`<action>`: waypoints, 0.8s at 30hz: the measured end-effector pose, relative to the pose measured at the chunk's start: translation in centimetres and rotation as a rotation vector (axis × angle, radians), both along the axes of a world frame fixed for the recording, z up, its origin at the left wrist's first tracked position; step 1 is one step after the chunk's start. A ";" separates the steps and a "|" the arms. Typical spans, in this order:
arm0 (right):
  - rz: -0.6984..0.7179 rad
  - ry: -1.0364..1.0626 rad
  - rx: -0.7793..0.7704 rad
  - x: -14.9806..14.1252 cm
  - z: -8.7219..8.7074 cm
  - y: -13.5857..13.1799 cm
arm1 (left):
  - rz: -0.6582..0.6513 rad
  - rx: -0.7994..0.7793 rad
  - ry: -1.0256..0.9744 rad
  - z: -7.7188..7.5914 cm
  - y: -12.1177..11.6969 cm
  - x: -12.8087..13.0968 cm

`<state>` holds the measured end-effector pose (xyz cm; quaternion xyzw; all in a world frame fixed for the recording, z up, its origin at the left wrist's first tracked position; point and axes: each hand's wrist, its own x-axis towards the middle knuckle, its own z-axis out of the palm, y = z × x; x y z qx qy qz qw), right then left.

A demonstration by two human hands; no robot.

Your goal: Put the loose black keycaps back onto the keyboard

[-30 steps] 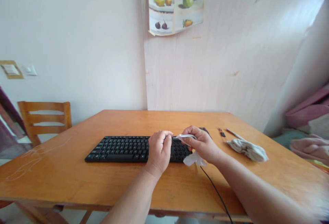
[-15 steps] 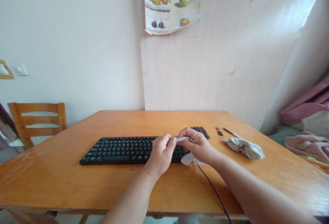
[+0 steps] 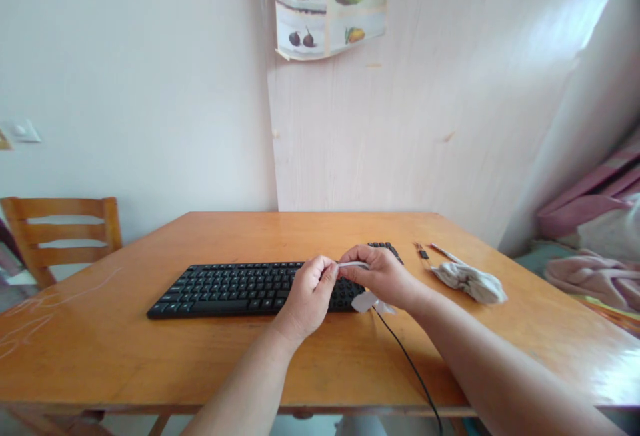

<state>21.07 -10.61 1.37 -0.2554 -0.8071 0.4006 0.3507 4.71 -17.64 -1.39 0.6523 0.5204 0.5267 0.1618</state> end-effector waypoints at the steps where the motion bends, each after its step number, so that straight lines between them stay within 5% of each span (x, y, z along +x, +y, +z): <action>1: -0.009 -0.013 0.008 0.1 0.1 0.1 | -0.002 0.005 0.017 -0.1 0.0 0.0; 5: -0.095 -0.097 0.081 0.8 0.2 1.1 | 0.046 0.033 0.007 0.0 0.1 -0.3; 15: -0.138 -0.280 0.305 0.6 -0.9 2.9 | 0.299 0.270 -0.559 3.9 3.0 -1.9; 24: -0.125 -0.597 0.491 -1.4 0.6 2.7 | 0.497 0.334 -0.765 1.2 6.0 -6.2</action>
